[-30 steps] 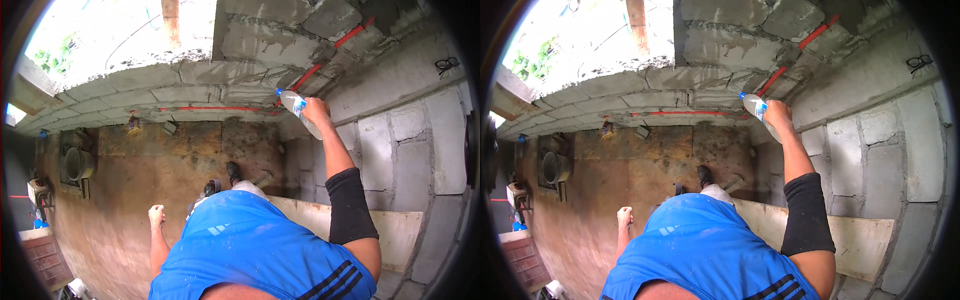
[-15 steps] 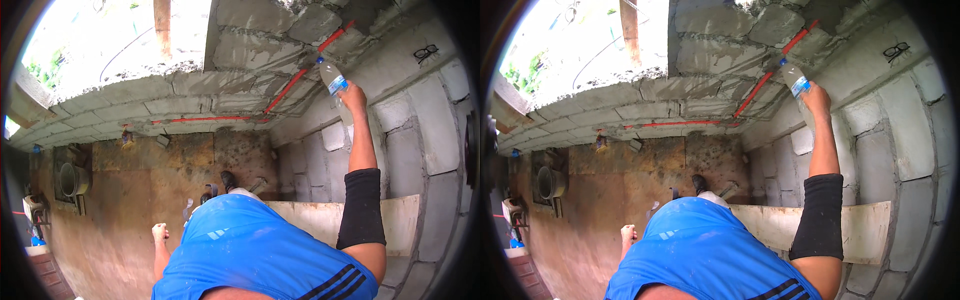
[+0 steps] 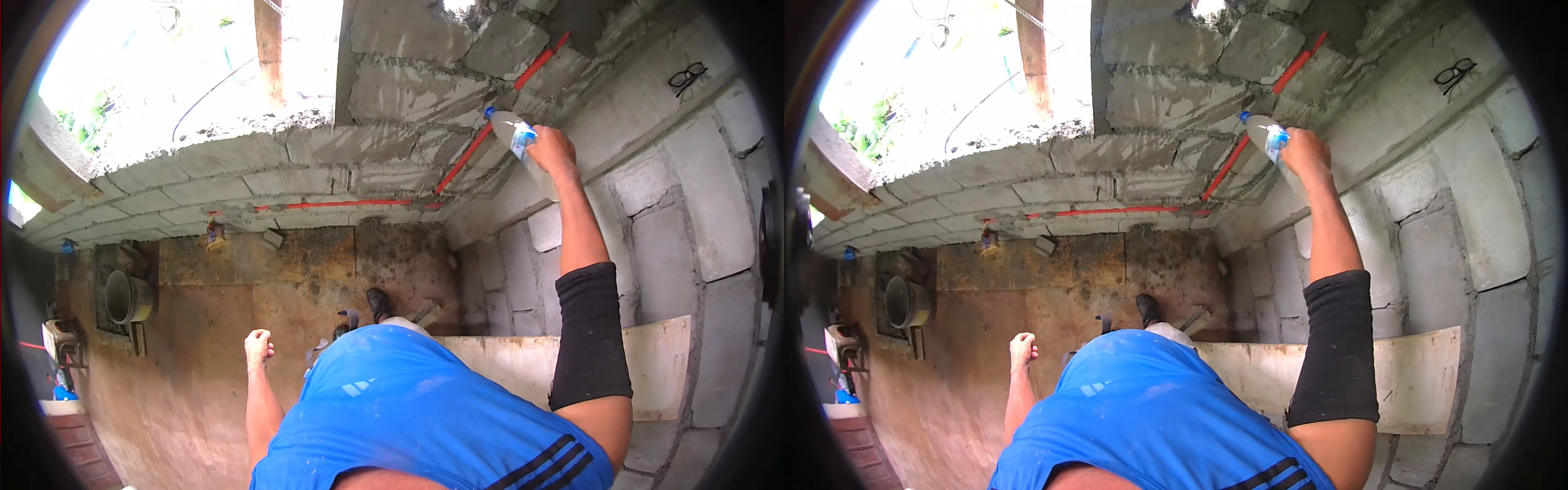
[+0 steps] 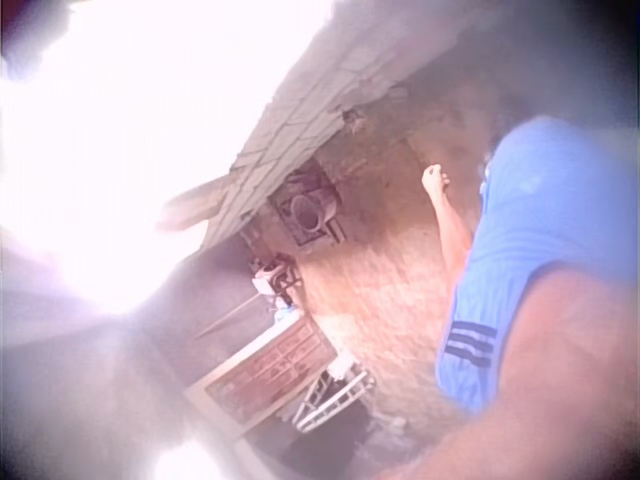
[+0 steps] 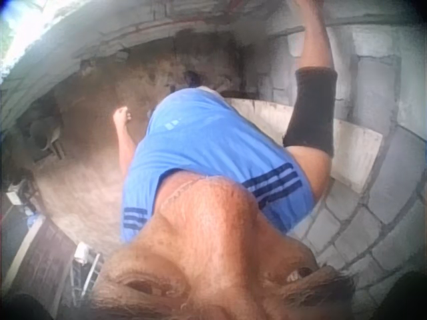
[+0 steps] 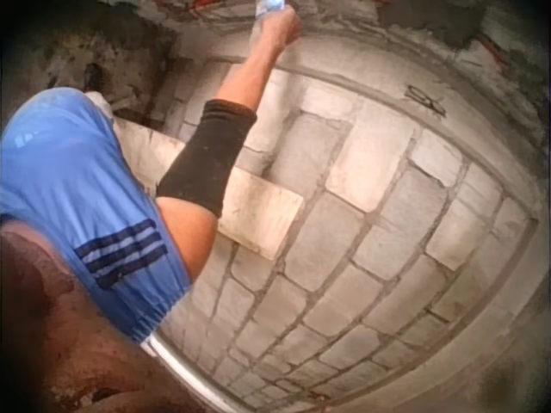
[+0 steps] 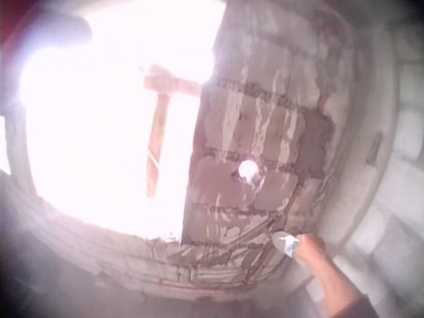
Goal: The person removes a wooden board from a cinder block wall using a hammer, then applies water from a plastic bottle to the wall surface before using a trowel to apply wet cement mixture to the wall.
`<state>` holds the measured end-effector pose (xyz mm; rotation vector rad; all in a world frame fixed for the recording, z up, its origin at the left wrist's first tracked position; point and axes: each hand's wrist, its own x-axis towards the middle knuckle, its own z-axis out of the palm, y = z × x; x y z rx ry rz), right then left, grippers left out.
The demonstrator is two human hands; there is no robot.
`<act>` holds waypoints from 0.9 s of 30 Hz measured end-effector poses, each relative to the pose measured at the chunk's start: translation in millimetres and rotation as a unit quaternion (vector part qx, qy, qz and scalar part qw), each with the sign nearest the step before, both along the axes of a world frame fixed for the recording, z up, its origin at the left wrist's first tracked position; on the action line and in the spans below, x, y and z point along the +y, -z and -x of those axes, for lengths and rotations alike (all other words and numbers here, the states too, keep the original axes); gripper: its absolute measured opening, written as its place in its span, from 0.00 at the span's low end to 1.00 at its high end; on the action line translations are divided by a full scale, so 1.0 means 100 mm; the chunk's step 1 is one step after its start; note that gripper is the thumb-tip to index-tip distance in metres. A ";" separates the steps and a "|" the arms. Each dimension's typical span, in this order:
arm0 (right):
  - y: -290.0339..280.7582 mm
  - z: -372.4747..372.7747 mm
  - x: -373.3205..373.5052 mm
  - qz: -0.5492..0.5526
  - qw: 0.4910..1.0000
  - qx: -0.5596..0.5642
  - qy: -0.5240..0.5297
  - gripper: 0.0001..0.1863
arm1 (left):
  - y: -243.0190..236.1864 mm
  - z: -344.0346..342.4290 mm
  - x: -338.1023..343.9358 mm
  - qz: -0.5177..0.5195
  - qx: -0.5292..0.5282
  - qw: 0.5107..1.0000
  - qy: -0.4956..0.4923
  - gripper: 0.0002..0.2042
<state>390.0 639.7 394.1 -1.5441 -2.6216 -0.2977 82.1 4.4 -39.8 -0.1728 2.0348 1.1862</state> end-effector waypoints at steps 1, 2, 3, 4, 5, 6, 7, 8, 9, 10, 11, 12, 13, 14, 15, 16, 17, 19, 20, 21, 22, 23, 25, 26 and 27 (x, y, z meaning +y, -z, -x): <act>-0.10 -0.04 0.03 -0.015 1.000 -0.016 0.014 0.15 | -0.04 -0.05 -0.02 0.005 -0.004 1.000 -0.001 0.10; -0.18 -0.07 0.06 -0.029 0.999 -0.029 0.026 0.12 | -0.03 -0.12 -0.08 0.002 -0.002 1.000 -0.003 0.10; -0.25 -0.10 0.07 -0.028 0.999 -0.028 0.026 0.15 | 0.03 -0.19 -0.19 0.016 -0.016 1.000 -0.005 0.10; -0.33 -0.11 0.06 -0.031 0.999 -0.026 0.028 0.15 | 0.12 -0.26 -0.31 0.030 -0.030 0.999 -0.004 0.10; -0.42 -0.09 0.05 -0.043 0.998 -0.030 0.027 0.16 | 0.24 -0.34 -0.45 0.041 -0.049 0.998 -0.006 0.10; -0.52 -0.07 0.04 -0.054 0.998 -0.034 0.024 0.16 | 0.37 -0.43 -0.61 0.053 -0.069 0.996 -0.008 0.10; -0.64 -0.06 0.04 -0.056 0.998 -0.032 0.027 0.16 | 0.49 -0.51 -0.77 0.067 -0.099 0.993 -0.022 0.10; -0.78 -0.06 0.05 -0.071 0.997 -0.024 0.019 0.17 | 0.55 -0.57 -0.88 0.083 -0.128 0.988 -0.035 0.10; -0.95 -0.08 0.05 -0.089 0.996 -0.018 0.016 0.19 | 0.56 -0.60 -0.89 0.081 -0.127 0.988 -0.027 0.10; -1.16 -0.10 0.03 -0.087 0.995 -0.045 0.021 0.20 | 0.50 -0.64 -0.87 0.105 -0.138 0.985 -0.024 0.09; -1.34 -0.09 0.03 -0.084 0.994 -0.071 0.019 0.21 | 0.48 -0.69 -0.88 0.127 -0.149 0.980 -0.028 0.09; -1.46 -0.09 0.04 -0.084 0.994 -0.070 0.023 0.21 | 0.46 -0.71 -0.88 0.127 -0.147 0.981 -0.024 0.09; -1.58 -0.11 0.04 -0.098 0.991 -0.078 0.037 0.21 | 0.48 -0.72 -0.86 0.123 -0.159 0.979 -0.031 0.08; -1.66 -0.13 0.06 -0.111 0.989 -0.087 0.050 0.21 | 0.51 -0.72 -0.82 0.118 -0.171 0.977 -0.038 0.08; -1.68 -0.14 0.09 -0.129 0.987 -0.080 0.058 0.21 | 0.52 -0.73 -0.79 0.115 -0.163 0.979 -0.035 0.08; -1.68 -0.16 0.10 -0.130 0.986 -0.081 0.061 0.21 | 0.54 -0.72 -0.74 0.114 -0.163 0.980 -0.032 0.08; -1.68 -0.14 0.06 -0.125 0.985 -0.097 0.069 0.18 | 0.53 -0.72 -0.66 0.097 -0.160 0.981 -0.042 0.08; -1.67 -0.14 0.05 -0.120 0.983 -0.114 0.080 0.16 | 0.50 -0.70 -0.52 0.080 -0.157 0.983 -0.049 0.08; -1.65 -0.16 0.08 -0.112 0.980 -0.138 0.090 0.16 | 0.48 -0.67 -0.45 0.067 -0.152 0.985 -0.042 0.08; -1.63 -0.20 0.11 -0.104 0.976 -0.162 0.100 0.15 | 0.46 -0.64 -0.38 0.054 -0.147 0.987 -0.035 0.09; -1.60 -0.25 0.17 -0.103 0.976 -0.163 0.105 0.15 | 0.44 -0.59 -0.29 0.055 -0.147 0.987 -0.030 0.09; -1.54 -0.32 0.22 -0.113 0.975 -0.168 0.095 0.14 | 0.42 -0.56 -0.23 0.050 -0.137 0.989 -0.017 0.09; -1.35 -0.45 0.30 -0.119 0.973 -0.174 0.090 0.13 | 0.35 -0.52 -0.15 0.045 -0.123 0.991 0.001 0.08; -1.19 -0.47 0.35 -0.103 0.973 -0.181 0.097 0.13 | 0.35 -0.53 -0.19 0.051 -0.122 0.991 0.000 0.08; -1.06 -0.50 0.38 -0.087 0.972 -0.188 0.108 0.13 | 0.38 -0.51 -0.21 0.044 -0.120 0.992 -0.005 0.08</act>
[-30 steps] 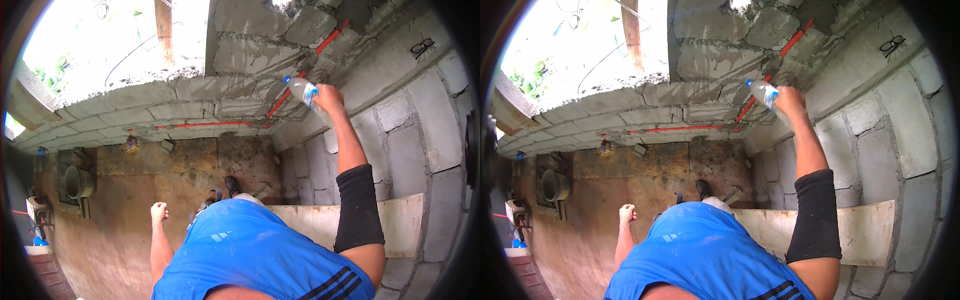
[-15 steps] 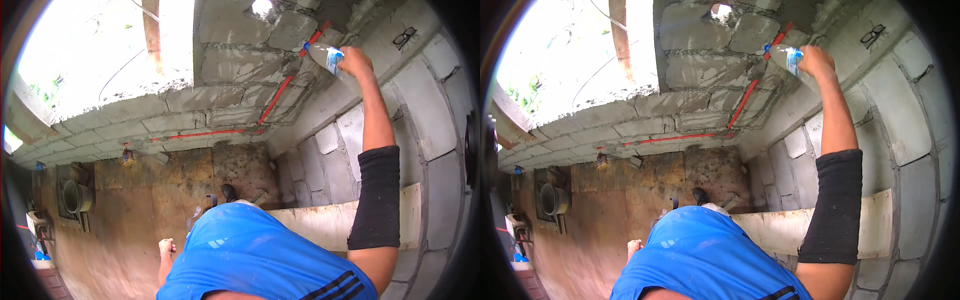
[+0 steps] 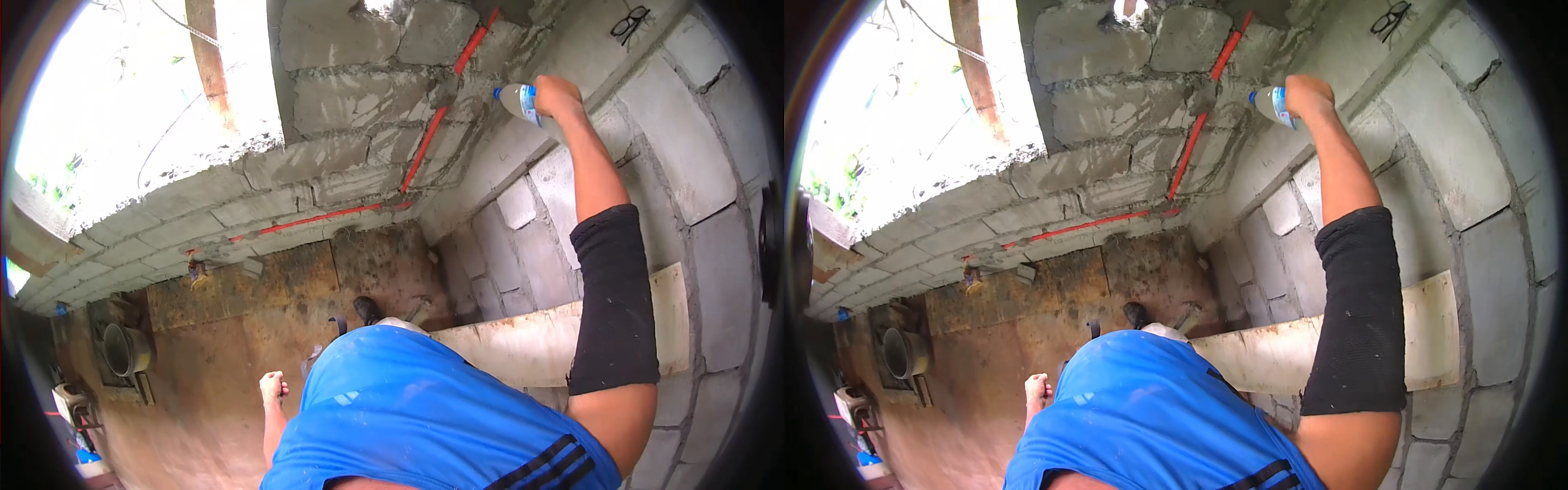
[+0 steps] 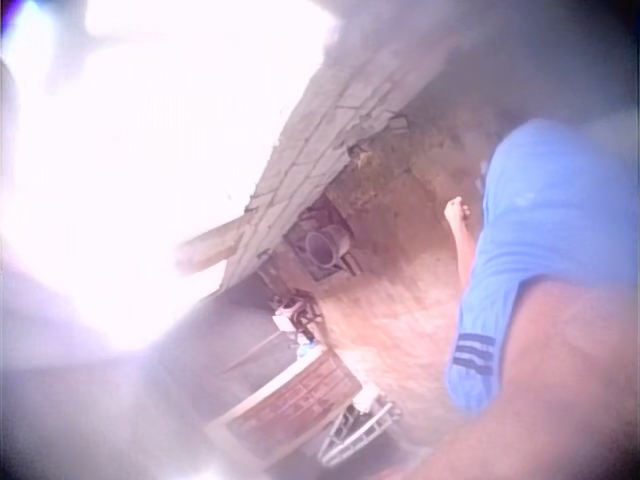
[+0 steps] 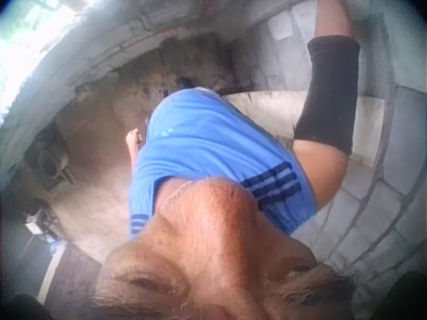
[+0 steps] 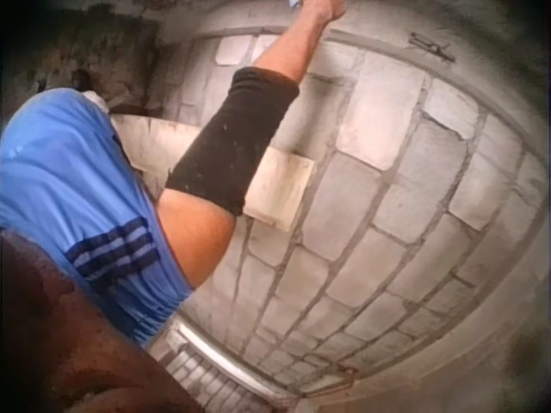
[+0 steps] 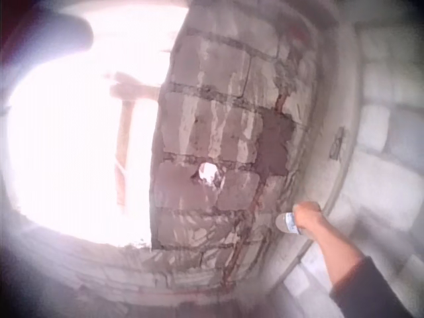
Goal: The person removes a wooden board from a cinder block wall using a hammer, then applies water from a plastic bottle to the wall surface before using a trowel to apply wet cement mixture to the wall.
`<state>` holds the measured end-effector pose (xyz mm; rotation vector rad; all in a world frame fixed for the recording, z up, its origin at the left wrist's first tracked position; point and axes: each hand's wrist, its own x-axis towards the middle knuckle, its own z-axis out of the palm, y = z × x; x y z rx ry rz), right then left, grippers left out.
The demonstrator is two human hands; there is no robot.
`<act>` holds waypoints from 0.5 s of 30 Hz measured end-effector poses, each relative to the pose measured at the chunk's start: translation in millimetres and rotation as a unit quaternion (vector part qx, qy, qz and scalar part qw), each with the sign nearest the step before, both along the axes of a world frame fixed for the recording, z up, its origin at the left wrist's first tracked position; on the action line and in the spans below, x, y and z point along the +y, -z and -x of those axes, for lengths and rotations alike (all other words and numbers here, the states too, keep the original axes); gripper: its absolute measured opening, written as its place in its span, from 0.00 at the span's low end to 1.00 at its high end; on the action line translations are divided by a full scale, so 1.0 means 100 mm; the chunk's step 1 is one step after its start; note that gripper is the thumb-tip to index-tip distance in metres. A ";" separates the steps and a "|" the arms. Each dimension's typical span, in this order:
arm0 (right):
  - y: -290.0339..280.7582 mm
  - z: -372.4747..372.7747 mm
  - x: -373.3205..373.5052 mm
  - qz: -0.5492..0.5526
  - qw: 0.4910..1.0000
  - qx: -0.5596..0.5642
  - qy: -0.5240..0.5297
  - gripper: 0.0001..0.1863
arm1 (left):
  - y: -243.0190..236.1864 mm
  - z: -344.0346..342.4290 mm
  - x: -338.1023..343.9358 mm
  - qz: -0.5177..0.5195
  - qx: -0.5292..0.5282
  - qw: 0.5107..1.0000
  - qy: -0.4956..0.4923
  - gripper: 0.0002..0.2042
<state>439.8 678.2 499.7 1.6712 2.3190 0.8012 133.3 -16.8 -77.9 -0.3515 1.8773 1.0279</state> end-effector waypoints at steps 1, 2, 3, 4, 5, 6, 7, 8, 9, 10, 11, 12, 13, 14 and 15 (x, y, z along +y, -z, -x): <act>0.16 -0.06 0.03 0.005 1.000 0.001 0.002 0.13 | 0.02 0.01 -0.04 -0.005 0.003 1.000 -0.006 0.08; 0.34 -0.15 0.07 0.029 0.999 0.004 0.018 0.13 | 0.00 0.02 -0.05 -0.001 0.004 1.000 -0.005 0.08; 0.52 -0.23 0.12 0.053 0.998 0.007 0.034 0.13 | -0.03 0.03 -0.08 0.005 0.003 1.000 0.004 0.07; 0.70 -0.33 0.15 0.060 0.998 0.009 0.036 0.13 | -0.07 0.04 -0.10 0.013 0.002 1.000 0.013 0.07; 0.88 -0.42 0.18 0.070 0.996 0.021 0.043 0.13 | -0.08 0.05 -0.16 0.021 0.005 1.000 0.013 0.07; 1.06 -0.49 0.21 0.080 0.995 0.033 0.051 0.12 | -0.09 0.05 -0.22 0.027 0.011 0.999 0.014 0.07; 1.28 -0.59 0.27 0.090 0.994 0.035 0.054 0.12 | -0.11 0.06 -0.27 0.034 0.017 0.999 0.018 0.07; 1.46 -0.64 0.27 0.089 0.992 0.064 0.069 0.13 | -0.17 0.07 -0.32 0.043 0.019 0.999 0.020 0.07; 1.62 -0.69 0.29 0.089 0.988 0.092 0.085 0.13 | -0.23 0.07 -0.36 0.054 0.015 0.998 0.025 0.07; 1.79 -0.73 0.32 0.108 0.985 0.081 0.106 0.13 | -0.28 0.07 -0.41 0.064 0.011 0.997 0.029 0.07; 1.93 -0.75 0.31 0.117 0.984 0.083 0.108 0.13 | -0.34 0.09 -0.43 0.073 0.013 0.997 0.031 0.07; 2.09 -0.78 0.32 0.136 0.978 0.095 0.127 0.13 | -0.40 0.11 -0.43 0.082 0.014 0.996 0.029 0.07; 2.26 -0.80 0.32 0.154 0.971 0.107 0.147 0.13 | -0.44 0.14 -0.42 0.090 0.015 0.995 0.027 0.08; 2.46 -0.83 0.33 0.154 0.968 0.120 0.155 0.14 | -0.50 0.17 -0.39 0.098 0.018 0.995 0.027 0.08; 2.64 -0.87 0.33 0.160 0.967 0.122 0.155 0.14 | -0.52 0.20 -0.36 0.091 0.032 0.995 0.029 0.08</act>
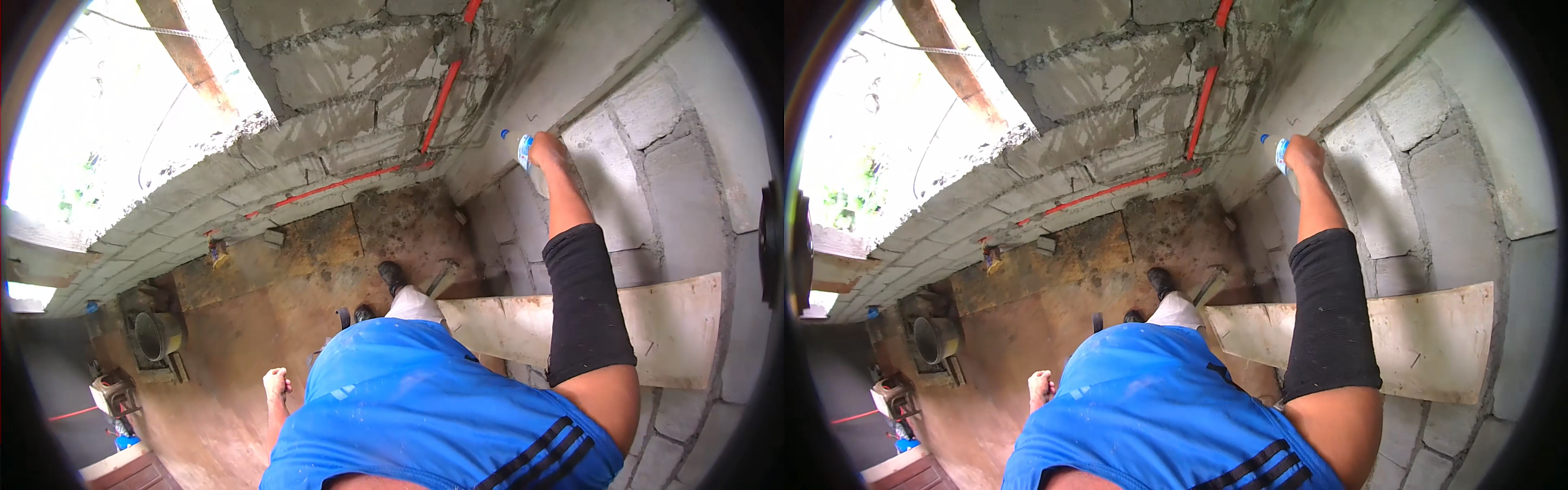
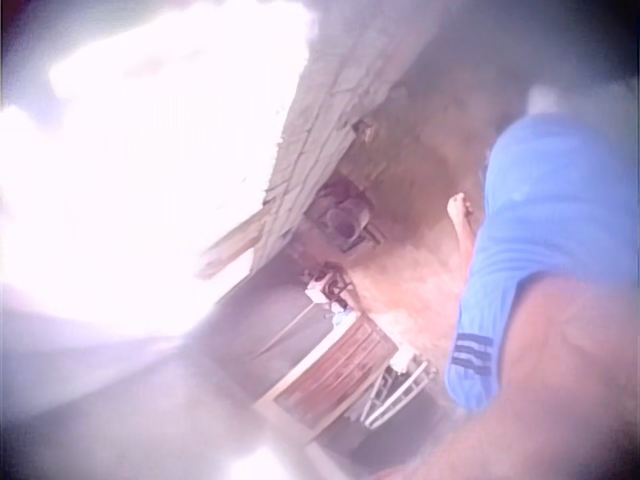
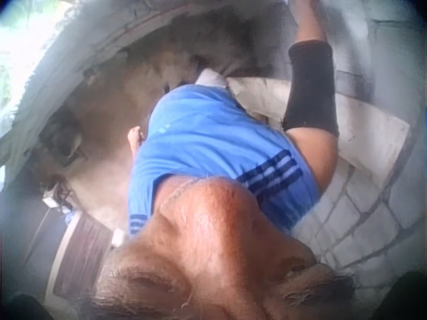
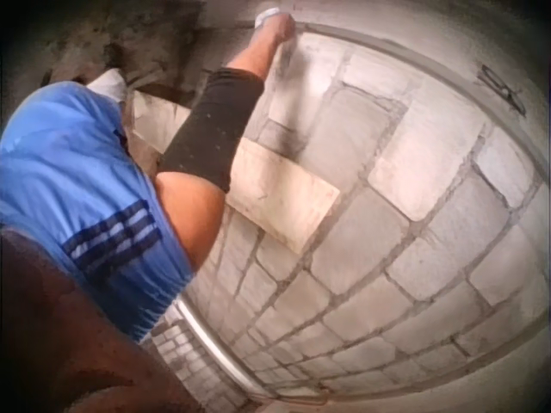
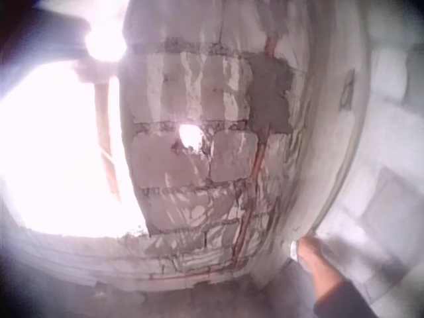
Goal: The person removes a wooden board from a cinder block wall using a hammer, then applies water from a plastic bottle to the wall surface before using a trowel to apply wet cement mixture to the wall.
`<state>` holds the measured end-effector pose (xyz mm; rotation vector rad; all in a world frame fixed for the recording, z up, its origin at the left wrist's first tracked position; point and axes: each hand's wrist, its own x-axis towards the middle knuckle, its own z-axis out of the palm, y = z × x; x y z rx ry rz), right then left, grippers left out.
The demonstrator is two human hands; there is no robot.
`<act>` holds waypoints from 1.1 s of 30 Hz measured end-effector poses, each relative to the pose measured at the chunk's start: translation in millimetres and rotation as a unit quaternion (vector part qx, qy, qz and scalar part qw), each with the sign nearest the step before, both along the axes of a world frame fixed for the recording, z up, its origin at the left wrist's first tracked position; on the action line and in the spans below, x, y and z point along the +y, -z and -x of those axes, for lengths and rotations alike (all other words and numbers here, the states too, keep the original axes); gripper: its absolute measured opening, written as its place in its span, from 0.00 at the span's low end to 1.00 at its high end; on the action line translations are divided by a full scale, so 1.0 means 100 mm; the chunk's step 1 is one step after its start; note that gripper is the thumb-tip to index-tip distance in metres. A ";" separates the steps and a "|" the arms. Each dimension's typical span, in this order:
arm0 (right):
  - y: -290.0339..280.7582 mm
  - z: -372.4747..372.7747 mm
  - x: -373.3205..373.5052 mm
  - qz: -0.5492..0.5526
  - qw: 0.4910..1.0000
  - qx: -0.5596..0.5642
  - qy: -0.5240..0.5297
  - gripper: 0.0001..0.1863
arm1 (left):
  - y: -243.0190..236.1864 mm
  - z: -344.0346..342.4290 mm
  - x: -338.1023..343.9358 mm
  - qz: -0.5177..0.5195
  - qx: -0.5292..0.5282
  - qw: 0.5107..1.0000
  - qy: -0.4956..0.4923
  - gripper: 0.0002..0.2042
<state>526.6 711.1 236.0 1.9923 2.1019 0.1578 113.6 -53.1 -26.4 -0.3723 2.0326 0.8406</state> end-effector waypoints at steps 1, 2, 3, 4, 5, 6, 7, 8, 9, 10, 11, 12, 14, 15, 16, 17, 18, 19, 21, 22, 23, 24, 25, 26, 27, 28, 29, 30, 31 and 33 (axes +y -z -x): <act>0.17 -0.04 0.00 0.019 1.000 0.015 0.010 0.15 | -0.02 0.03 0.03 -0.008 0.013 1.000 0.003 0.08; 0.35 -0.06 0.01 0.038 0.999 0.029 0.018 0.17 | -0.04 0.04 0.08 -0.002 0.015 1.000 0.001 0.08; 0.51 -0.12 0.03 0.042 0.999 0.029 0.019 0.17 | -0.06 0.07 0.18 -0.012 0.025 1.000 0.003 0.09; 0.67 -0.18 0.06 0.049 0.997 0.045 0.032 0.19 | -0.08 0.10 0.28 -0.022 0.034 0.999 0.005 0.09; 0.82 -0.21 0.08 0.058 0.996 0.059 0.044 0.21 | -0.11 0.11 0.37 -0.018 0.035 0.999 0.013 0.09; 0.95 -0.22 0.08 0.063 0.995 0.059 0.044 0.21 | -0.13 0.11 0.46 -0.013 0.035 0.999 0.013 0.09; 1.07 -0.23 0.10 0.077 0.992 0.066 0.073 0.21 | -0.15 0.11 0.55 -0.015 0.035 0.999 0.017 0.10; 1.16 -0.23 0.10 0.092 0.988 0.072 0.102 0.21 | -0.17 0.11 0.64 -0.016 0.036 0.999 0.020 0.10; 1.25 -0.25 0.11 0.124 0.984 0.084 0.097 0.22 | -0.19 0.10 0.74 -0.021 0.044 0.999 0.023 0.10; 1.35 -0.25 0.08 0.129 0.983 0.083 0.097 0.22 | -0.21 0.09 0.82 -0.017 0.044 0.999 0.023 0.10; 1.43 -0.19 0.02 0.133 0.984 0.071 0.099 0.17 | -0.24 0.06 0.90 -0.016 0.051 0.998 0.029 0.10; 1.50 -0.17 0.00 0.137 0.984 0.059 0.102 0.15 | -0.26 0.04 0.99 -0.016 0.059 0.997 0.037 0.11; 1.82 -0.18 0.03 0.126 0.983 0.074 0.114 0.15 | -0.32 0.03 1.14 -0.009 0.064 0.997 0.044 0.10; 1.99 -0.18 0.04 0.110 0.982 0.089 0.127 0.14 | -0.34 0.03 1.20 -0.007 0.070 0.996 0.055 0.10; 2.13 -0.19 0.06 0.115 0.981 0.088 0.126 0.14 | -0.36 0.05 1.27 -0.002 0.069 0.996 0.053 0.10; 2.25 -0.17 0.07 0.125 0.980 0.095 0.122 0.14 | -0.38 0.06 1.33 0.003 0.070 0.996 0.054 0.10; 2.35 -0.16 0.08 0.135 0.978 0.103 0.118 0.14 | -0.41 0.06 1.38 0.009 0.071 0.996 0.055 0.10; 2.45 -0.15 0.10 0.141 0.978 0.101 0.114 0.14 | -0.44 0.08 1.43 0.018 0.069 0.996 0.051 0.10; 2.59 -0.06 0.14 0.182 0.975 0.085 0.096 0.16 | -0.47 0.09 1.48 0.022 0.073 0.996 0.043 0.10; 2.66 0.00 0.16 0.203 0.972 0.076 0.085 0.17 | -0.49 0.10 1.49 0.022 0.078 0.996 0.042 0.10; 2.77 0.06 0.16 0.208 0.972 0.073 0.077 0.17 | -0.47 0.12 1.47 0.025 0.083 0.995 0.039 0.10; 2.92 0.09 0.16 0.210 0.971 0.075 0.083 0.17 | -0.49 0.13 1.50 0.024 0.088 0.995 0.041 0.11; 3.05 0.10 0.16 0.213 0.970 0.076 0.089 0.18 | -0.50 0.14 1.52 0.025 0.094 0.994 0.042 0.11; 3.11 0.21 0.14 0.220 0.970 0.073 0.078 0.18 | -0.51 0.13 1.49 0.027 0.101 0.994 0.038 0.11; 3.18 0.34 0.11 0.229 0.968 0.071 0.075 0.17 | -0.51 0.11 1.45 0.030 0.097 0.994 0.034 0.11; 3.25 0.48 0.08 0.237 0.966 0.069 0.072 0.17 | -0.52 0.07 1.40 0.038 0.096 0.994 0.021 0.11; 3.34 0.58 0.06 0.244 0.966 0.065 0.062 0.17 | -0.55 0.05 1.37 0.041 0.097 0.994 0.019 0.11; 3.43 0.70 0.03 0.263 0.962 0.062 0.039 0.18 | -0.57 0.01 1.33 0.044 0.098 0.994 0.016 0.11; 3.52 0.82 -0.01 0.281 0.958 0.060 0.015 0.18 | -0.60 -0.03 1.29 0.052 0.100 0.994 0.002 0.11; 4.04 0.70 0.02 0.259 0.962 0.079 0.035 0.17 | -0.59 0.02 1.23 0.046 0.095 0.994 -0.002 0.11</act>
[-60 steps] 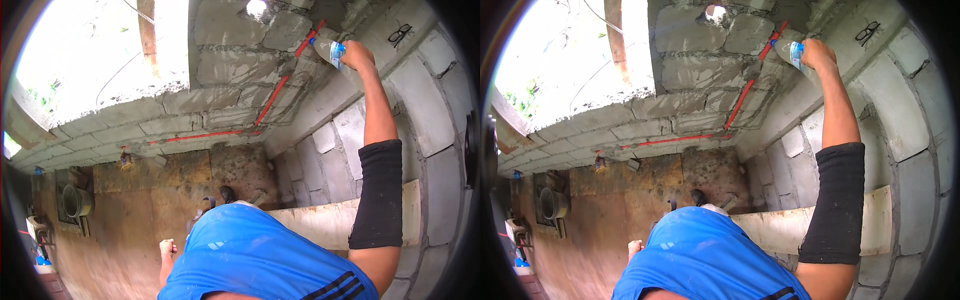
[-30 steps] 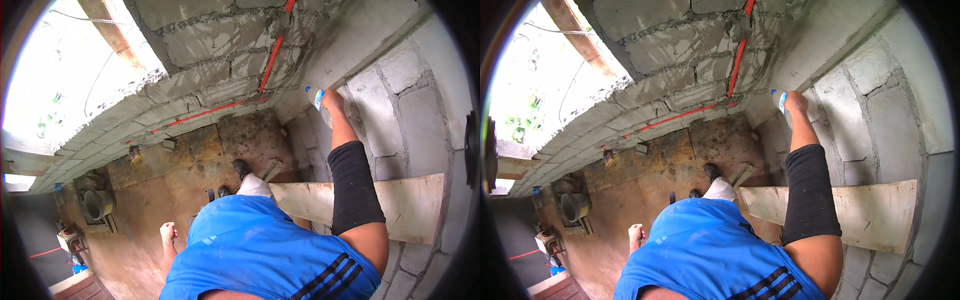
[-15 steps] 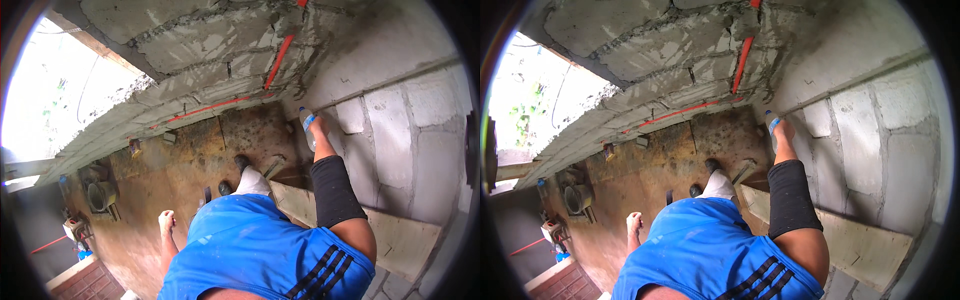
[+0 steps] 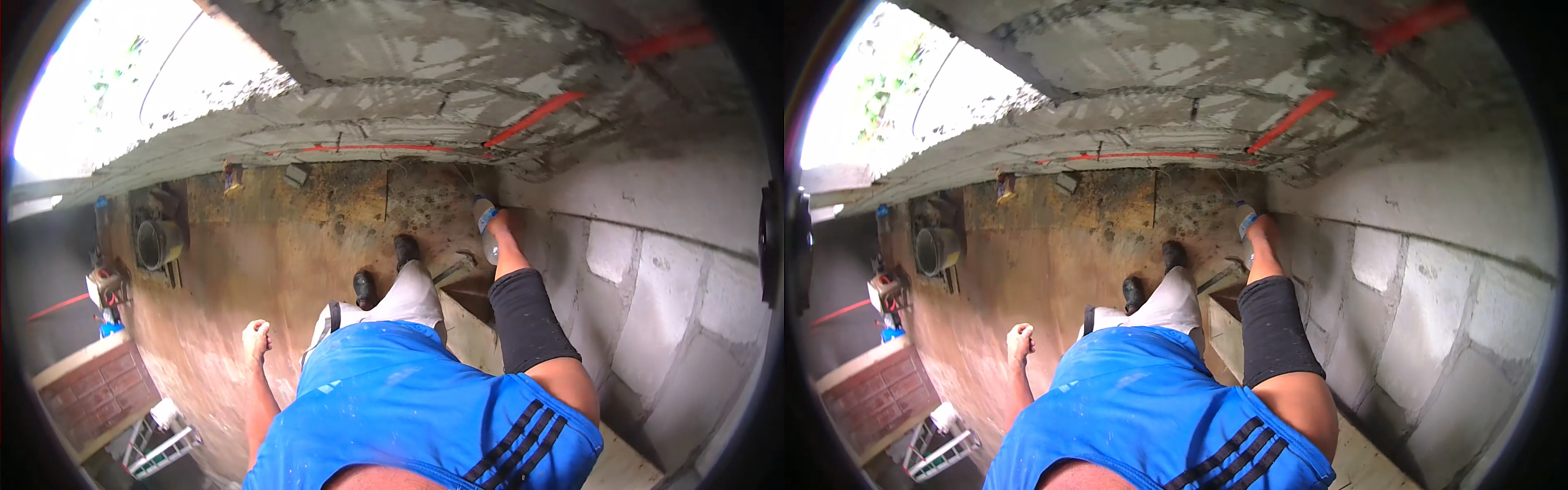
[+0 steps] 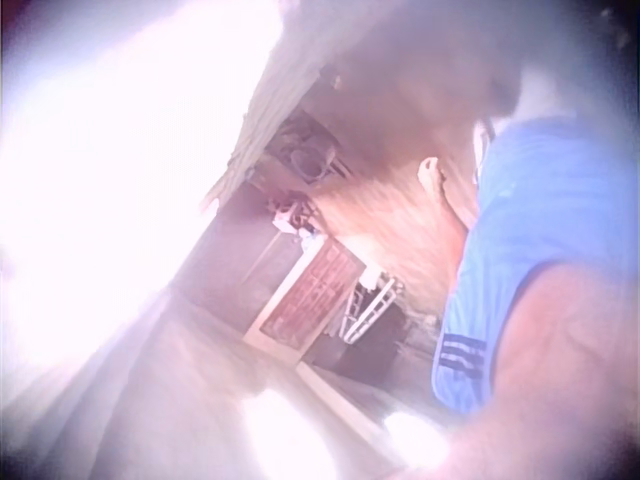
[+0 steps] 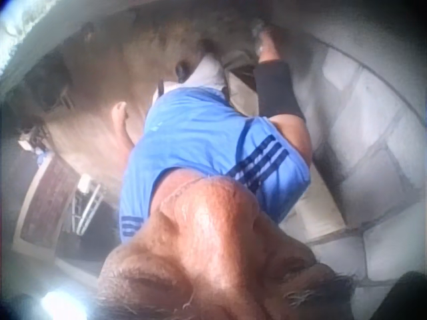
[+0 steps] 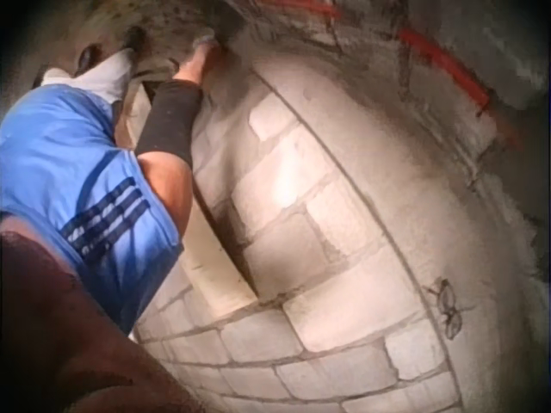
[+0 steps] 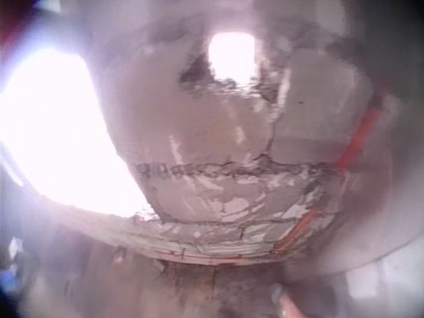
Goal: The person removes a wooden board from a cinder block wall using a hammer, then applies water from a plastic bottle to the wall surface before using a trowel to apply wet cement mixture to the wall.
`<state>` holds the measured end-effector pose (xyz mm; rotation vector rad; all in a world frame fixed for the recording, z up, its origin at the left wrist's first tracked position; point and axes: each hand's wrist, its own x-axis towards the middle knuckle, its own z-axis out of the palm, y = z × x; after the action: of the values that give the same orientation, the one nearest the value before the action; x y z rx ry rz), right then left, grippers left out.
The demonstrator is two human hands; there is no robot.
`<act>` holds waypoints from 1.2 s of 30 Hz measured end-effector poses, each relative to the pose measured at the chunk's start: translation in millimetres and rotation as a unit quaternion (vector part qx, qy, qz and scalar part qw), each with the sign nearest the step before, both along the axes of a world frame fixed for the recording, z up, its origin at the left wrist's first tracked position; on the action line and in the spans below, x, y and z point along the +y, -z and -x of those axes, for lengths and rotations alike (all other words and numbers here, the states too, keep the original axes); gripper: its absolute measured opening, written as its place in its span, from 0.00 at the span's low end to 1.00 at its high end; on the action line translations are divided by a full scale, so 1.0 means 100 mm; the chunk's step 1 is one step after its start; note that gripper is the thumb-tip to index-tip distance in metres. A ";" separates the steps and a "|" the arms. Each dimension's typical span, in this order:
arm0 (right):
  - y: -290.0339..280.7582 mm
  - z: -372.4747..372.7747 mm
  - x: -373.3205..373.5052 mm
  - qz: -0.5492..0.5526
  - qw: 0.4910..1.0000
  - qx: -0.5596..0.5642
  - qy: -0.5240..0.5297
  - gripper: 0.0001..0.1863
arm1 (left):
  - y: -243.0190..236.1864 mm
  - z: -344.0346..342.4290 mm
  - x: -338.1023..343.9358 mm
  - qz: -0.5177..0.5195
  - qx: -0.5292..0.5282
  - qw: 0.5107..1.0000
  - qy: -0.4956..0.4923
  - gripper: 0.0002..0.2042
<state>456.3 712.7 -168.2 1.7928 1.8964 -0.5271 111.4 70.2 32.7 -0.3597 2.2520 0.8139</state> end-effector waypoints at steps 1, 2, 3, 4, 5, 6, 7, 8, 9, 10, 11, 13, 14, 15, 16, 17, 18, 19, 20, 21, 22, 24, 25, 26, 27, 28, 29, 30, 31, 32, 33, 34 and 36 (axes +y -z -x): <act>0.19 0.01 0.00 -0.019 0.999 0.018 0.025 0.17 | 0.01 0.00 -0.06 -0.004 0.000 1.000 -0.004 0.11; 0.17 0.22 -0.06 -0.011 1.000 0.023 0.008 0.17 | -0.03 -0.05 -0.18 0.008 -0.003 1.000 -0.021 0.11; 0.04 0.44 -0.13 0.026 0.999 0.006 -0.038 0.17 | -0.04 -0.09 -0.31 0.014 -0.001 0.999 -0.035 0.11; -0.11 0.71 -0.19 0.057 0.994 -0.011 -0.091 0.18 | -0.05 -0.19 -0.49 0.010 0.004 0.998 -0.066 0.11; -0.15 0.84 -0.25 0.056 0.994 -0.012 -0.098 0.18 | -0.02 -0.20 -0.60 0.003 0.006 0.997 -0.081 0.11; -0.20 0.97 -0.31 0.048 0.994 -0.029 -0.096 0.18 | 0.00 -0.21 -0.72 0.002 0.005 0.996 -0.088 0.11; -0.26 1.10 -0.37 0.039 0.994 -0.046 -0.092 0.19 | 0.03 -0.21 -0.85 -0.002 -0.003 0.994 -0.108 0.10; -0.35 1.25 -0.43 0.036 0.993 -0.047 -0.100 0.19 | 0.07 -0.22 -0.99 -0.007 -0.011 0.991 -0.130 0.10; -0.44 1.38 -0.51 0.048 0.993 -0.023 -0.108 0.19 | 0.09 -0.22 -1.11 -0.009 -0.012 0.990 -0.139 0.10; -0.53 1.53 -0.61 0.059 0.992 0.000 -0.115 0.18 | 0.12 -0.21 -1.24 0.006 -0.014 0.991 -0.132 0.10; -0.57 1.65 -0.71 0.056 0.991 -0.002 -0.120 0.18 | 0.17 -0.18 -1.38 0.020 -0.018 0.992 -0.124 0.10; -0.66 1.91 -0.93 0.038 0.992 0.000 -0.117 0.19 | 0.27 -0.11 -1.68 0.008 -0.034 0.990 -0.138 0.10; -0.65 2.01 -1.03 0.033 0.992 -0.005 -0.119 0.19 | 0.33 -0.06 -1.83 0.000 -0.050 0.988 -0.144 0.10; -0.62 2.06 -1.11 0.032 0.990 -0.018 -0.139 0.19 | 0.37 0.05 -1.93 -0.006 -0.057 0.988 -0.144 0.10; -0.61 2.09 -1.18 0.030 0.987 -0.031 -0.157 0.19 | 0.42 0.20 -2.03 0.001 -0.052 0.990 -0.133 0.09; -0.66 2.17 -1.30 0.028 0.986 -0.036 -0.162 0.19 | 0.45 0.30 -2.21 0.011 -0.045 0.991 -0.128 0.09; -0.72 2.23 -1.42 0.004 0.990 -0.024 -0.139 0.19 | 0.47 0.39 -2.39 0.007 -0.049 0.990 -0.132 0.09; -0.79 2.29 -1.55 -0.021 0.993 -0.011 -0.114 0.19 | 0.49 0.49 -2.57 0.006 -0.049 0.988 -0.144 0.08; -0.91 2.37 -1.72 -0.024 0.993 -0.013 -0.119 0.19 | 0.51 0.59 -2.76 0.005 -0.048 0.986 -0.157 0.08; -1.07 2.41 -1.88 -0.044 0.995 -0.015 -0.087 0.19 | 0.50 0.73 -2.89 -0.001 -0.051 0.986 -0.159 0.08; -1.20 2.45 -2.05 -0.063 0.996 -0.017 -0.054 0.20 | 0.48 0.87 -3.03 0.007 -0.045 0.984 -0.170 0.08; -1.38 2.44 -2.27 -0.059 0.997 -0.038 -0.008 0.21 | 0.50 1.12 -3.31 -0.004 -0.030 0.981 -0.191 0.09; -1.46 2.44 -2.38 -0.048 0.996 -0.056 0.039 0.23 | 0.50 1.24 -3.46 -0.009 -0.034 0.981 -0.192 0.09; -1.53 2.45 -2.50 -0.056 0.996 -0.060 0.037 0.23 | 0.49 1.36 -3.56 -0.011 -0.029 0.981 -0.193 0.09; -1.57 2.47 -2.62 -0.031 0.995 -0.091 0.002 0.24 | 0.51 1.44 -3.69 -0.012 -0.022 0.980 -0.195 0.09; -1.61 2.48 -2.72 -0.005 0.992 -0.122 -0.033 0.26 | 0.55 1.51 -3.79 -0.010 -0.014 0.980 -0.196 0.10; -1.55 2.42 -2.74 0.018 0.993 -0.109 -0.051 0.26 | 0.58 1.56 -3.82 -0.016 -0.020 0.980 -0.197 0.10; -1.51 2.46 -2.78 0.039 0.990 -0.109 -0.081 0.26 | 0.60 1.60 -3.85 -0.010 -0.024 0.981 -0.194 0.10; -1.46 2.52 -2.82 0.061 0.986 -0.110 -0.110 0.26 | 0.61 1.63 -3.86 -0.002 -0.027 0.981 -0.192 0.10; -1.37 2.58 -2.81 0.075 0.984 -0.093 -0.134 0.26 | 0.60 1.63 -3.85 0.000 -0.029 0.981 -0.194 0.10; -1.30 2.66 -2.79 0.078 0.983 -0.095 -0.137 0.26 | 0.59 1.60 -3.83 0.003 -0.039 0.981 -0.190 0.10; -1.22 2.78 -2.73 0.085 0.985 -0.070 -0.129 0.26 | 0.55 1.58 -3.82 0.007 -0.048 0.981 -0.188 0.09; -1.08 3.04 -2.58 0.113 0.984 -0.032 -0.134 0.24 | 0.52 1.45 -3.86 -0.003 -0.048 0.978 -0.205 0.09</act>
<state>151.9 454.5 -60.4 1.3708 1.9106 -0.5550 -34.1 -315.3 -19.6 -0.8615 2.1132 0.9864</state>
